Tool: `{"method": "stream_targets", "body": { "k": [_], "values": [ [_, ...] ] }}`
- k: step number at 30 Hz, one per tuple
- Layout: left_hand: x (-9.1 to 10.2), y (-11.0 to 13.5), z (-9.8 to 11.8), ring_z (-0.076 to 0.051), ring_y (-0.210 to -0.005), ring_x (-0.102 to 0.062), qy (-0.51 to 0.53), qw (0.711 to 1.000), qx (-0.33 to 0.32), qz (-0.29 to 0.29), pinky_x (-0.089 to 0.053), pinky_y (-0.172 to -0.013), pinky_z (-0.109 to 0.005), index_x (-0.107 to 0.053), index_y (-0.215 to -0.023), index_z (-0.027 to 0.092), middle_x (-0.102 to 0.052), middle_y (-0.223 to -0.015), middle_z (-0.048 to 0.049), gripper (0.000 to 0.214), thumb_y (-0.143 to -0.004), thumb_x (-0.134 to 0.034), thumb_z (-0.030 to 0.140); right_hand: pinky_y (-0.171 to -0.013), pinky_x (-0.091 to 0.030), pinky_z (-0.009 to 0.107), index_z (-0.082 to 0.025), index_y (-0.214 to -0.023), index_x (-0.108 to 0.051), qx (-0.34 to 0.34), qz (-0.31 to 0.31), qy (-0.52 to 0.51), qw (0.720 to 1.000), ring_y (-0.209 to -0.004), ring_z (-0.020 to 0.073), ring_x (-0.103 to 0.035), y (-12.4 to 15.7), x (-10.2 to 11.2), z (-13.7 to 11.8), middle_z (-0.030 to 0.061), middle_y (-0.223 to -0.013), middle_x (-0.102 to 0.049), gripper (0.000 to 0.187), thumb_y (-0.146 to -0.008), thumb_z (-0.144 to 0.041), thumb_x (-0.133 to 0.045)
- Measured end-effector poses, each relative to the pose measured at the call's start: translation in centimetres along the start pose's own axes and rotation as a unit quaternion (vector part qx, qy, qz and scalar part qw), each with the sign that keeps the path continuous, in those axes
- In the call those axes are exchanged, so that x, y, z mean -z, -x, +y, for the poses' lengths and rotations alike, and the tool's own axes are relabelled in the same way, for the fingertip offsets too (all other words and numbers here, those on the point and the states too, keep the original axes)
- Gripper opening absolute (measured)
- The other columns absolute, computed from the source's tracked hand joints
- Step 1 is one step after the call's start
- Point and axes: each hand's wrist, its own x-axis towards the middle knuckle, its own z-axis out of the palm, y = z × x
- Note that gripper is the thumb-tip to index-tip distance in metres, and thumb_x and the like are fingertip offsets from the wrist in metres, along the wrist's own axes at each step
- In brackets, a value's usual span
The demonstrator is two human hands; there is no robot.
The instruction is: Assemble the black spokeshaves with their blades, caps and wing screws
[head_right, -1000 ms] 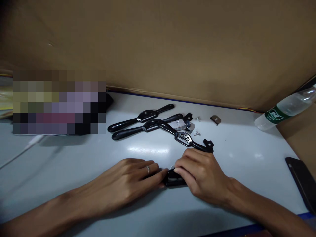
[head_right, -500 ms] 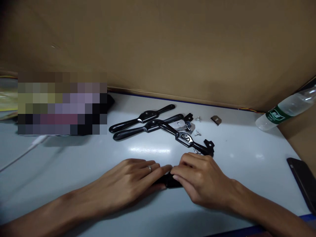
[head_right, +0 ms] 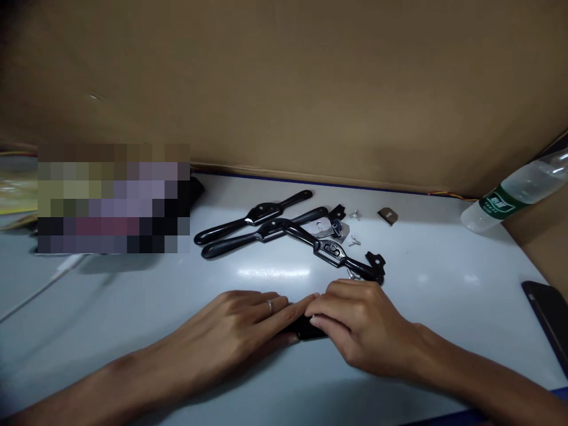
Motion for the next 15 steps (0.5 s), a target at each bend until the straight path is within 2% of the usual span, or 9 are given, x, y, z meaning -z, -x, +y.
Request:
{"method": "stream_targets", "body": {
  "k": [5, 11, 15],
  "values": [
    [-0.13, 0.12, 0.02, -0.017, -0.056, -0.059, -0.004, 1.0, 0.001, 0.007, -0.041, -0.05, -0.032, -0.043, -0.138, 0.01, -0.065, -0.074, 0.001, 0.034, -0.108, -0.033, 0.022, -0.062, -0.047, 0.026, -0.015, -0.096, -0.072, -0.006, -0.001, -0.019, 1.0, -0.068, 0.0129, -0.058, 0.0, -0.06, 0.36, 0.0031, -0.076, -0.067, 0.018, -0.099, -0.014, -0.054],
    [-0.02, 0.09, 0.08, -0.017, -0.058, -0.062, -0.008, 1.0, -0.004, 0.014, -0.045, -0.051, -0.032, -0.046, -0.137, 0.009, -0.065, -0.077, 0.0, 0.037, -0.11, -0.026, 0.023, -0.061, -0.044, 0.028, -0.016, -0.088, -0.066, 0.007, 0.026, 0.041, 0.999, -0.069, 0.0138, -0.052, -0.2, 0.07, 0.29, 0.0024, -0.075, -0.061, 0.018, -0.099, -0.016, -0.052],
    [0.04, 0.04, 0.13, -0.016, -0.055, -0.06, -0.002, 1.0, 0.0, 0.015, -0.043, -0.05, -0.032, -0.046, -0.139, 0.009, -0.065, -0.076, -0.0002, 0.039, -0.11, -0.023, 0.023, -0.057, -0.039, 0.029, -0.016, -0.079, -0.057, 0.025, 0.007, 0.108, 0.994, -0.066, 0.0141, -0.044, -0.07, 0.01, 0.16, 0.0018, -0.071, -0.056, 0.024, -0.101, -0.015, -0.048]
  ]
}}
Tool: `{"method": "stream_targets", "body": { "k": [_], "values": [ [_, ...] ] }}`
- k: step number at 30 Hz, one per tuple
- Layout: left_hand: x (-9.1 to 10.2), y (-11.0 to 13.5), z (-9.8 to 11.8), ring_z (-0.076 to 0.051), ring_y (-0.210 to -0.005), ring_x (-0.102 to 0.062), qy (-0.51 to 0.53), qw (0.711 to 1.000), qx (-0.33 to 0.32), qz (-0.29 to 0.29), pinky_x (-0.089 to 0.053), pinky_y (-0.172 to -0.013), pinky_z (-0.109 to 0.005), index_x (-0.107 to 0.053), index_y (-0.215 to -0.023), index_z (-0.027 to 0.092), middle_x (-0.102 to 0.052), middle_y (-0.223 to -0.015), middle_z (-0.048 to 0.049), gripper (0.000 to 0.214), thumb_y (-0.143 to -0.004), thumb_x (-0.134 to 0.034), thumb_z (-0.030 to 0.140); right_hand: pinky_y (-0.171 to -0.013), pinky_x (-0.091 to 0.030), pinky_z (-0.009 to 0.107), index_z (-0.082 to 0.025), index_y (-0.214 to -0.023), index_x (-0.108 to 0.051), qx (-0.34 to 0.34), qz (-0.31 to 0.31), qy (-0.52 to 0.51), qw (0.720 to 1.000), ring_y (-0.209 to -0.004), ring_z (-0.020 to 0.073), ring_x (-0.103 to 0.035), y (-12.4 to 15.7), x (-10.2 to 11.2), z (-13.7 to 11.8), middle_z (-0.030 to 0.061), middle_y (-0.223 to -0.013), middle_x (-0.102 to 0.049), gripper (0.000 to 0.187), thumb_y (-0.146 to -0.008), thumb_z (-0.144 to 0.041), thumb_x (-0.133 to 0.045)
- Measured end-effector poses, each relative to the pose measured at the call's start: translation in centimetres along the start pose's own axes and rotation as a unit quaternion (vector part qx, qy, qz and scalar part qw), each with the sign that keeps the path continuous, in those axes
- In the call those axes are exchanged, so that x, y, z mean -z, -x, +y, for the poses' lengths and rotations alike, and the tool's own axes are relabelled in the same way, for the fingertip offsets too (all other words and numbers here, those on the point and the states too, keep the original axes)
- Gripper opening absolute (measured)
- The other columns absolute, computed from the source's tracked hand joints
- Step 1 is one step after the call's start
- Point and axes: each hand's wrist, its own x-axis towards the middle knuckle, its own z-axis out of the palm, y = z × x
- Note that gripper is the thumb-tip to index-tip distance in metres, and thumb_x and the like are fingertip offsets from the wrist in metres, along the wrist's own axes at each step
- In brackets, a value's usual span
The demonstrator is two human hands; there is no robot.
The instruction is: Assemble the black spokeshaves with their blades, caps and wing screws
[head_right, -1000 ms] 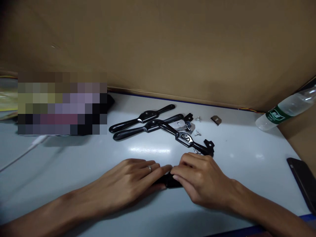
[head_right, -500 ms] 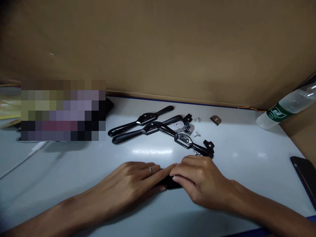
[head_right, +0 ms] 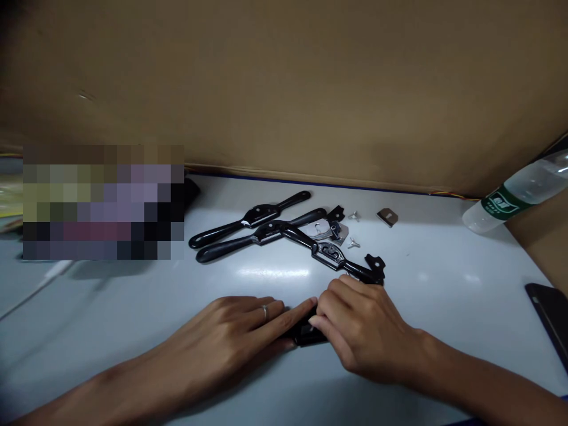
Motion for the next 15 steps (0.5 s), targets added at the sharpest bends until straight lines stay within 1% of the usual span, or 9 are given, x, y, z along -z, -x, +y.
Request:
{"method": "stream_targets", "body": {
  "k": [4, 7, 11, 15],
  "values": [
    [0.0, -0.1, -0.1, -0.016, -0.056, -0.06, 0.001, 1.0, -0.001, 0.0, -0.044, -0.052, -0.031, -0.045, -0.139, 0.009, -0.065, -0.077, -0.0009, 0.039, -0.11, -0.024, 0.023, -0.056, -0.035, 0.031, -0.017, -0.073, -0.055, 0.029, -0.01, 0.083, 0.996, -0.064, 0.0153, -0.04, 0.2, -0.2, -0.5, 0.0016, -0.067, -0.052, 0.028, -0.099, -0.01, -0.044],
    [0.1, -0.1, -0.1, -0.015, -0.056, -0.059, 0.001, 1.0, -0.001, -0.006, -0.044, -0.052, -0.03, -0.046, -0.138, 0.009, -0.065, -0.076, -0.0007, 0.036, -0.109, -0.029, 0.024, -0.056, -0.034, 0.032, -0.018, -0.069, -0.053, 0.043, -0.004, 0.132, 0.99, -0.063, 0.016, -0.038, 0.3, -0.4, -0.8, 0.0016, -0.065, -0.049, 0.03, -0.095, -0.005, -0.044],
    [0.0, -0.1, -0.1, -0.015, -0.056, -0.059, 0.0, 1.0, 0.0, 0.0, -0.044, -0.051, -0.029, -0.046, -0.139, 0.009, -0.066, -0.076, -0.0008, 0.036, -0.107, -0.037, 0.024, -0.055, -0.034, 0.033, -0.018, -0.071, -0.054, 0.023, 0.004, 0.156, 0.988, -0.062, 0.0159, -0.04, 0.4, -0.6, -0.7, 0.0015, -0.066, -0.05, 0.03, -0.098, -0.009, -0.044],
    [-0.1, -0.2, -0.1, -0.016, -0.055, -0.059, -0.008, 1.0, -0.002, 0.005, -0.044, -0.051, -0.03, -0.046, -0.138, 0.009, -0.065, -0.074, -0.0003, 0.035, -0.108, -0.032, 0.021, -0.055, -0.034, 0.033, -0.019, -0.071, -0.053, 0.009, 0.023, 0.17, 0.985, -0.06, 0.0152, -0.041, 0.4, -1.1, -0.7, 0.0007, -0.064, -0.05, 0.03, -0.098, -0.011, -0.044]
  ]
}}
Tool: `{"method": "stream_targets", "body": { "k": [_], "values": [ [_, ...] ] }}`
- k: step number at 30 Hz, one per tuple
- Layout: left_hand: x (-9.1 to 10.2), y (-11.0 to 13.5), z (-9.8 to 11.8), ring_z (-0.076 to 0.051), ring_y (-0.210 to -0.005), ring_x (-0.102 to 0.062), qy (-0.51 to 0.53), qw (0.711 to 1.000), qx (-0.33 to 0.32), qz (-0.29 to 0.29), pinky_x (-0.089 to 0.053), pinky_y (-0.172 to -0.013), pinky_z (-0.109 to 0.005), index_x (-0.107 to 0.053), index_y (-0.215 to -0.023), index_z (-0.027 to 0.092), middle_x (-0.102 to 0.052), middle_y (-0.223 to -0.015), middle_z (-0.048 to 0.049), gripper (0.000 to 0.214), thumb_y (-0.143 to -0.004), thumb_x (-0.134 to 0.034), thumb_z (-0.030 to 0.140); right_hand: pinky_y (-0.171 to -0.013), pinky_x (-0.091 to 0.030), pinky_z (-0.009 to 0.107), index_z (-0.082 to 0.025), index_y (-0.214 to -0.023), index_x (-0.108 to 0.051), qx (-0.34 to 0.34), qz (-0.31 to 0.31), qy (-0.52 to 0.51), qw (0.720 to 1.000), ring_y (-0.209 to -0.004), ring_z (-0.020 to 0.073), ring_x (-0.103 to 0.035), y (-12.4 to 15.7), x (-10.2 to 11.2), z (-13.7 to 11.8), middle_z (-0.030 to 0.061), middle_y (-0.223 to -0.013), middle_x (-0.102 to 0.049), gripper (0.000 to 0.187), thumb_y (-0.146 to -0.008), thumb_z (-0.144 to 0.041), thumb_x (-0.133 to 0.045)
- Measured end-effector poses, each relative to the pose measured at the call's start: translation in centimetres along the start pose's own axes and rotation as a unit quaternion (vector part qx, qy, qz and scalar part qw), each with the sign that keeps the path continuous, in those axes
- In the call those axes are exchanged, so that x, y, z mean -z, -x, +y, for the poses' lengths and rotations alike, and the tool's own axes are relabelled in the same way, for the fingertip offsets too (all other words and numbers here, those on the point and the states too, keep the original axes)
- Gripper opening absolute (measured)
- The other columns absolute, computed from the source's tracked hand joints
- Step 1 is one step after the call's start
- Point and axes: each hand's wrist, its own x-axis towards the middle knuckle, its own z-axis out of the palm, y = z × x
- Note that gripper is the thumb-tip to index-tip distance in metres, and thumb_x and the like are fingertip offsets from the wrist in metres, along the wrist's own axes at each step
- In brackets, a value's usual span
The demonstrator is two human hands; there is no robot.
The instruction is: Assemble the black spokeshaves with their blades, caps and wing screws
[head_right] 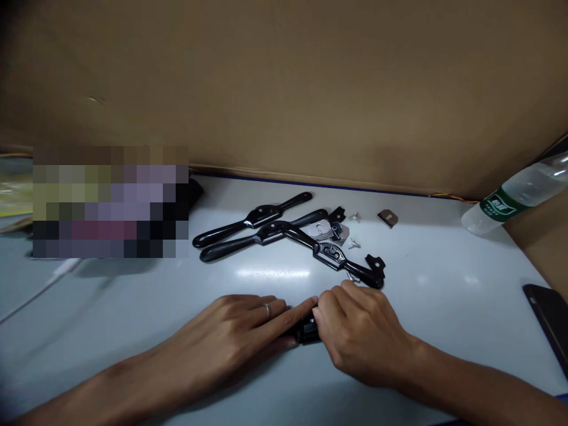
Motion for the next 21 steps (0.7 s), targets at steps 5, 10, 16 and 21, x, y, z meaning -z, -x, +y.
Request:
{"method": "stream_targets", "body": {
  "k": [5, 10, 16, 21],
  "values": [
    [0.0, 0.1, -0.1, -0.016, -0.055, -0.06, -0.005, 1.0, -0.001, -0.01, -0.044, -0.052, -0.031, -0.045, -0.139, 0.009, -0.065, -0.075, -0.0003, 0.038, -0.109, -0.025, 0.023, -0.053, -0.032, 0.033, -0.02, -0.066, -0.051, -0.02, 0.017, 0.026, 0.999, -0.055, 0.0147, -0.039, 0.0, -0.4, -0.5, -0.0005, -0.059, -0.047, 0.03, -0.093, -0.009, -0.045],
    [0.3, 0.0, -0.1, -0.015, -0.055, -0.059, 0.004, 1.0, 0.001, -0.015, -0.043, -0.051, -0.031, -0.044, -0.139, 0.009, -0.065, -0.075, 0.0003, 0.035, -0.108, -0.033, 0.023, -0.055, -0.036, 0.032, -0.019, -0.07, -0.054, -0.031, 0.025, -0.027, 0.999, -0.057, 0.0146, -0.042, -0.3, 0.1, 0.0, 0.0006, -0.062, -0.051, 0.029, -0.096, -0.011, -0.043],
    [0.3, 0.0, 0.0, -0.016, -0.056, -0.06, -0.002, 1.0, 0.002, -0.016, -0.04, -0.051, -0.031, -0.045, -0.136, 0.01, -0.064, -0.074, 0.0009, 0.033, -0.108, -0.037, 0.026, -0.061, -0.042, 0.031, -0.013, -0.094, -0.064, 0.017, 0.013, -0.104, 0.994, -0.066, 0.0158, -0.051, -0.3, 1.0, 0.1, 0.0044, -0.075, -0.062, 0.013, -0.096, -0.012, -0.051],
    [0.1, 0.1, 0.0, -0.017, -0.055, -0.059, -0.002, 1.0, -0.001, -0.01, -0.042, -0.05, -0.032, -0.045, -0.137, 0.009, -0.063, -0.074, 0.0008, 0.036, -0.11, -0.029, 0.026, -0.06, -0.043, 0.025, -0.016, -0.089, -0.062, -0.051, 0.029, -0.215, 0.975, -0.062, 0.0115, -0.053, -0.4, 0.7, -0.2, 0.0007, -0.072, -0.062, 0.013, -0.096, -0.008, -0.052]
  ]
}}
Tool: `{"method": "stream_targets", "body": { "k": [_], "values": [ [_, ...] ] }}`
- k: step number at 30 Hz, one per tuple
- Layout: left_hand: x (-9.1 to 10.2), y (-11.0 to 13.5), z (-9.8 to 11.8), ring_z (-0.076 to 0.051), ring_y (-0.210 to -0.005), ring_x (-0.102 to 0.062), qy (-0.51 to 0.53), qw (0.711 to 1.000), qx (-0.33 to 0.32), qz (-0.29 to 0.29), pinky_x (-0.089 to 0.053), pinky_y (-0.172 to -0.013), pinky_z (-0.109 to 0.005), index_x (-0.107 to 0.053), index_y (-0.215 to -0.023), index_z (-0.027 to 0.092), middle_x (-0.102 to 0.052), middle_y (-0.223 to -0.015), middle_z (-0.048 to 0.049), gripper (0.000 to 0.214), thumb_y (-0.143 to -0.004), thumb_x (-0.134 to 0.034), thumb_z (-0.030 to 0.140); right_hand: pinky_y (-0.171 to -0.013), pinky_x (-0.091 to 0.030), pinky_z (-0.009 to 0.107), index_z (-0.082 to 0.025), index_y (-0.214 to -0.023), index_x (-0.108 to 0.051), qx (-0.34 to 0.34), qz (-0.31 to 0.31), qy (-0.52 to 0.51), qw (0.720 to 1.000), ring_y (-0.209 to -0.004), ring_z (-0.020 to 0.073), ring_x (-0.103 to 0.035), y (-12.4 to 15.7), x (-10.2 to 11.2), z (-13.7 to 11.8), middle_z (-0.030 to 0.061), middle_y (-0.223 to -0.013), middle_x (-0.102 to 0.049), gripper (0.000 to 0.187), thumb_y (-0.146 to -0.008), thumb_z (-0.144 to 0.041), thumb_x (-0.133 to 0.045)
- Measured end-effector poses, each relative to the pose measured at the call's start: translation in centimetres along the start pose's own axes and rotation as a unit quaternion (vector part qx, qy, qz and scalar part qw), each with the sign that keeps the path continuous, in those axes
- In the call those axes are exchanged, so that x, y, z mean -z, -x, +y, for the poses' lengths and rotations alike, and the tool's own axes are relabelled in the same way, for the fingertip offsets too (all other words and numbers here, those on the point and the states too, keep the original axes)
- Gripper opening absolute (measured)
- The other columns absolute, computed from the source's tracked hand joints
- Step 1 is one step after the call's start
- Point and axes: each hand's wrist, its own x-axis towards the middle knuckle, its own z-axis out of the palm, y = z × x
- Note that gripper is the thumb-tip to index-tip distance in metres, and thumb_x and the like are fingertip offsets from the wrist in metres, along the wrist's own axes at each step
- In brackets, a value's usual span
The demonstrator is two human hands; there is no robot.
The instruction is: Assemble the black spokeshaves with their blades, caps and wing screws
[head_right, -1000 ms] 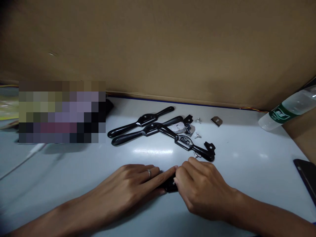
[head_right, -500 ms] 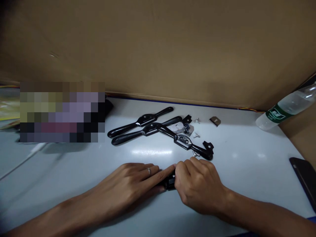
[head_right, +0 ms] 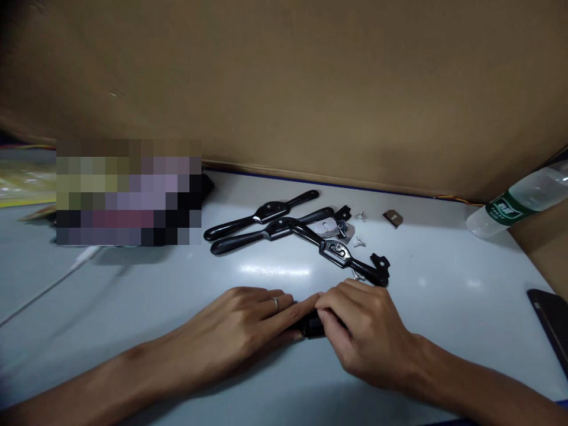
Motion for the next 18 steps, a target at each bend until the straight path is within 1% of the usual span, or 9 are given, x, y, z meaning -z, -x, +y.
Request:
{"method": "stream_targets", "body": {
  "k": [2, 4, 5, 7, 9, 11, 13, 16, 18],
  "values": [
    [0.2, 0.0, 0.0, -0.017, -0.055, -0.06, 0.007, 1.0, 0.002, -0.001, -0.044, -0.05, -0.032, -0.045, -0.136, 0.009, -0.065, -0.076, 0.0004, 0.037, -0.11, -0.024, 0.027, -0.059, -0.042, 0.023, -0.017, -0.086, -0.061, -0.043, 0.004, -0.031, 0.999, -0.061, 0.0097, -0.054, -0.1, 0.1, 0.1, -0.0013, -0.071, -0.061, 0.012, -0.095, -0.009, -0.055],
    [0.3, 0.0, 0.0, -0.017, -0.055, -0.061, 0.014, 1.0, 0.005, -0.001, -0.045, -0.05, -0.032, -0.045, -0.136, 0.01, -0.066, -0.077, 0.0001, 0.039, -0.11, -0.021, 0.028, -0.058, -0.042, 0.023, -0.016, -0.084, -0.06, -0.051, -0.011, -0.017, 0.998, -0.062, 0.0099, -0.053, 0.0, 0.3, 0.3, -0.0009, -0.072, -0.06, 0.014, -0.096, -0.011, -0.056],
    [0.4, -0.1, 0.0, -0.017, -0.056, -0.062, 0.016, 1.0, 0.006, -0.002, -0.046, -0.05, -0.032, -0.045, -0.136, 0.01, -0.066, -0.077, 0.0001, 0.039, -0.111, -0.021, 0.028, -0.058, -0.041, 0.025, -0.016, -0.082, -0.06, -0.034, -0.021, 0.011, 0.999, -0.063, 0.0109, -0.053, 0.0, 0.4, 0.4, 0.0002, -0.072, -0.06, 0.016, -0.097, -0.012, -0.055],
    [0.4, -0.2, 0.0, -0.017, -0.057, -0.062, 0.019, 1.0, 0.007, -0.005, -0.046, -0.05, -0.032, -0.044, -0.137, 0.01, -0.066, -0.077, 0.0001, 0.04, -0.11, -0.021, 0.028, -0.057, -0.038, 0.029, -0.015, -0.076, -0.059, 0.029, -0.033, 0.093, 0.995, -0.063, 0.0135, -0.049, 0.2, 0.4, 0.6, 0.0019, -0.069, -0.057, 0.023, -0.098, -0.013, -0.053],
    [0.4, -0.3, 0.0, -0.018, -0.056, -0.062, 0.021, 1.0, 0.005, -0.01, -0.046, -0.049, -0.033, -0.043, -0.138, 0.01, -0.065, -0.076, 0.0003, 0.04, -0.11, -0.021, 0.028, -0.055, -0.034, 0.032, -0.016, -0.069, -0.058, 0.096, -0.031, 0.175, 0.979, -0.06, 0.0153, -0.043, 0.4, 0.2, 0.8, 0.0019, -0.064, -0.052, 0.028, -0.095, -0.01, -0.053],
    [0.4, -0.4, 0.0, -0.017, -0.055, -0.06, 0.024, 1.0, 0.002, -0.014, -0.045, -0.048, -0.032, -0.043, -0.138, 0.01, -0.064, -0.075, 0.0008, 0.04, -0.11, -0.021, 0.028, -0.053, -0.03, 0.034, -0.018, -0.063, -0.056, 0.137, -0.02, 0.222, 0.965, -0.058, 0.0163, -0.038, 0.5, 0.0, 0.9, 0.0013, -0.059, -0.048, 0.03, -0.091, -0.006, -0.054],
    [0.5, -0.4, 0.0, -0.017, -0.055, -0.06, 0.025, 1.0, -0.001, -0.014, -0.045, -0.047, -0.032, -0.044, -0.138, 0.01, -0.064, -0.075, 0.001, 0.039, -0.11, -0.022, 0.028, -0.052, -0.028, 0.034, -0.019, -0.061, -0.055, 0.149, -0.014, 0.227, 0.962, -0.057, 0.0163, -0.036, 0.6, 0.0, 1.0, 0.0008, -0.057, -0.046, 0.031, -0.09, -0.007, -0.054],
    [0.5, -0.3, 0.0, -0.017, -0.056, -0.061, 0.025, 1.0, -0.003, -0.007, -0.046, -0.048, -0.032, -0.045, -0.137, 0.011, -0.065, -0.076, 0.001, 0.039, -0.11, -0.023, 0.029, -0.051, -0.029, 0.033, -0.018, -0.063, -0.058, 0.148, -0.013, 0.21, 0.966, -0.057, 0.0157, -0.038, 0.5, 0.2, 1.0, 0.0007, -0.059, -0.049, 0.032, -0.095, -0.016, -0.055],
    [0.5, -0.2, 0.0, -0.017, -0.056, -0.061, 0.026, 1.0, -0.002, -0.006, -0.045, -0.048, -0.031, -0.045, -0.137, 0.011, -0.065, -0.075, 0.0011, 0.039, -0.11, -0.024, 0.029, -0.05, -0.028, 0.033, -0.018, -0.061, -0.057, 0.156, -0.01, 0.219, 0.963, -0.056, 0.0153, -0.037, 0.4, 0.1, 0.8, 0.0001, -0.058, -0.049, 0.033, -0.094, -0.016, -0.057]
  ]
}}
